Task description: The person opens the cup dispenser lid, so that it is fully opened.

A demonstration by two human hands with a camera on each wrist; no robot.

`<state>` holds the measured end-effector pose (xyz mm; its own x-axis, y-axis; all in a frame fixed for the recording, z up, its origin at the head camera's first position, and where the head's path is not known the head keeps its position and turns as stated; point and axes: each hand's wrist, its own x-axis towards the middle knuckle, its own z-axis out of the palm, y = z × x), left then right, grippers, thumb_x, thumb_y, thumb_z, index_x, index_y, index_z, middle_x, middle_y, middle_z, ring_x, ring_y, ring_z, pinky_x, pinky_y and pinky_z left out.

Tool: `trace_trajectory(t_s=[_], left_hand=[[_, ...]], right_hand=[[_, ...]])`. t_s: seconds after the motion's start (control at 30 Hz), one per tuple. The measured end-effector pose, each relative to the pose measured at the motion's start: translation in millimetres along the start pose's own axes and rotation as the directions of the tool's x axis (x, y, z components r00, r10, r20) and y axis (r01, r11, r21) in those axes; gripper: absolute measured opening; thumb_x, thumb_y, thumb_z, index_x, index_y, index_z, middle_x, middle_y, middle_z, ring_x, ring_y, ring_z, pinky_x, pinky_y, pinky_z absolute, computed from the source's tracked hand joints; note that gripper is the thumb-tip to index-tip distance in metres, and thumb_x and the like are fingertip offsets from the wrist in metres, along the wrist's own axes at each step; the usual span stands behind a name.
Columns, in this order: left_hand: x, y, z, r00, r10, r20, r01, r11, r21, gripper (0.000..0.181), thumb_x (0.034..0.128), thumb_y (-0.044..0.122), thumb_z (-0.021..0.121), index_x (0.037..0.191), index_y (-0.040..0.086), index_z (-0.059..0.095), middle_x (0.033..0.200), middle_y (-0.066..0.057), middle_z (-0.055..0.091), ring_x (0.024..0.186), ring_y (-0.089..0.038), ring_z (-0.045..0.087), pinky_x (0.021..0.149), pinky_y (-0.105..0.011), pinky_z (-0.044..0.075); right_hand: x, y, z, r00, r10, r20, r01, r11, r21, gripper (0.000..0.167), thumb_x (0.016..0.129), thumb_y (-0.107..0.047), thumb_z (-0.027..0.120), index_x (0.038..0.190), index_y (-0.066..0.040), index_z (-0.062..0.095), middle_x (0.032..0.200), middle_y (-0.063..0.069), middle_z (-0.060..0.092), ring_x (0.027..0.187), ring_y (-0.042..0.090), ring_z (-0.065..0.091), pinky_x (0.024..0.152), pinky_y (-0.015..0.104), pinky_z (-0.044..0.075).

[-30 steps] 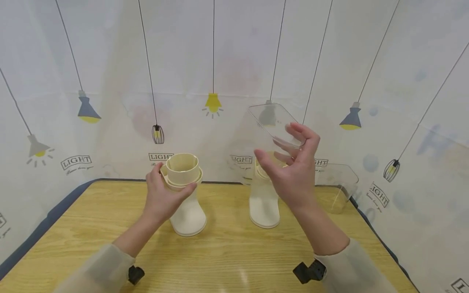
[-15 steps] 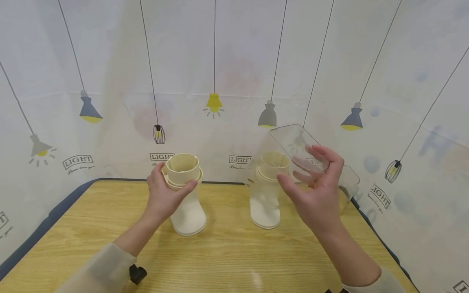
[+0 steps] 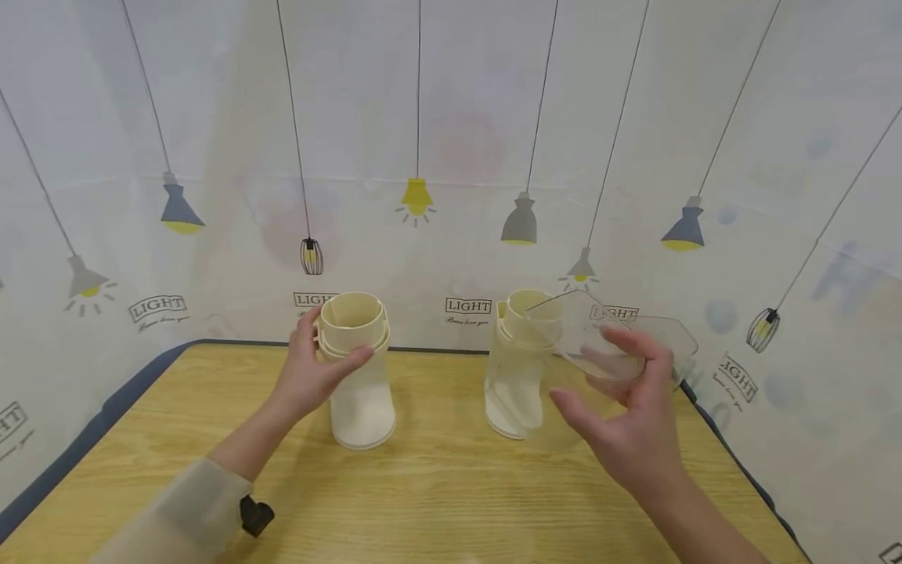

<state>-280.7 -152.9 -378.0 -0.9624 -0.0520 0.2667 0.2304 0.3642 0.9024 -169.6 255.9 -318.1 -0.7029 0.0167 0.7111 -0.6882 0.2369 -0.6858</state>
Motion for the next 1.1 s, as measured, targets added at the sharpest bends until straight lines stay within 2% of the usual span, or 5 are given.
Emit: trace_trajectory(t_s=[0.3, 0.5, 0.77, 0.83, 1.1], left_hand=[[4.7, -2.7, -8.4, 0.998, -0.007, 0.066, 0.007, 1.0, -0.005, 0.117, 0.0888, 0.052, 0.089, 0.175, 0.025, 0.015, 0.172, -0.019, 0.028, 0.148, -0.04, 0.044, 0.119, -0.064, 0.048], [11.1, -5.0, -13.2, 0.996, 0.002, 0.093, -0.003, 1.0, 0.009, 0.116, 0.0888, 0.051, 0.089, 0.175, 0.025, 0.017, 0.168, -0.018, 0.036, 0.144, -0.039, 0.046, 0.117, -0.063, 0.049], [17.4, -5.6, -17.8, 0.993, -0.018, 0.117, 0.014, 0.999, 0.036, 0.12, 0.088, 0.057, 0.088, 0.176, 0.026, 0.014, 0.169, -0.017, 0.037, 0.146, -0.04, 0.045, 0.118, -0.064, 0.048], [17.7, -5.8, -17.9, 0.992, -0.019, 0.122, 0.016, 0.999, 0.033, 0.119, 0.0882, 0.057, 0.088, 0.176, 0.027, 0.014, 0.17, -0.016, 0.037, 0.147, -0.04, 0.045, 0.118, -0.064, 0.048], [18.1, -7.8, -18.7, 0.991, 0.004, 0.131, -0.008, 1.0, 0.028, 0.116, 0.0891, 0.054, 0.088, 0.176, 0.028, 0.016, 0.169, -0.016, 0.038, 0.146, -0.04, 0.046, 0.117, -0.064, 0.048]], right_hand=[[-25.6, 12.6, -11.0, 0.998, 0.055, 0.02, -0.049, 0.978, -0.205, 0.093, 0.078, 0.024, 0.08, 0.154, -0.003, 0.034, 0.153, 0.0, 0.049, 0.115, -0.005, 0.072, 0.089, 0.014, 0.061], [-40.8, 25.5, -22.4, 0.993, 0.118, 0.021, -0.104, 0.939, -0.327, 0.092, 0.082, 0.016, 0.084, 0.156, -0.002, 0.031, 0.153, -0.014, 0.046, 0.117, -0.014, 0.065, 0.087, 0.009, 0.058], [-53.5, 50.6, -45.0, 0.978, 0.21, 0.007, -0.188, 0.891, -0.413, 0.094, 0.087, 0.003, 0.089, 0.159, -0.007, 0.029, 0.151, -0.029, 0.042, 0.111, -0.021, 0.061, 0.081, 0.006, 0.057], [-55.3, 56.8, -50.7, 0.971, 0.239, -0.001, -0.215, 0.875, -0.433, 0.092, 0.089, -0.001, 0.089, 0.159, -0.008, 0.028, 0.151, -0.024, 0.04, 0.111, -0.022, 0.059, 0.084, 0.004, 0.054], [-60.4, 79.1, -72.1, 0.923, 0.383, -0.048, -0.351, 0.782, -0.514, 0.094, 0.097, -0.022, 0.086, 0.16, 0.001, 0.02, 0.159, 0.024, 0.037, 0.103, -0.028, 0.047, 0.08, 0.002, 0.047]])
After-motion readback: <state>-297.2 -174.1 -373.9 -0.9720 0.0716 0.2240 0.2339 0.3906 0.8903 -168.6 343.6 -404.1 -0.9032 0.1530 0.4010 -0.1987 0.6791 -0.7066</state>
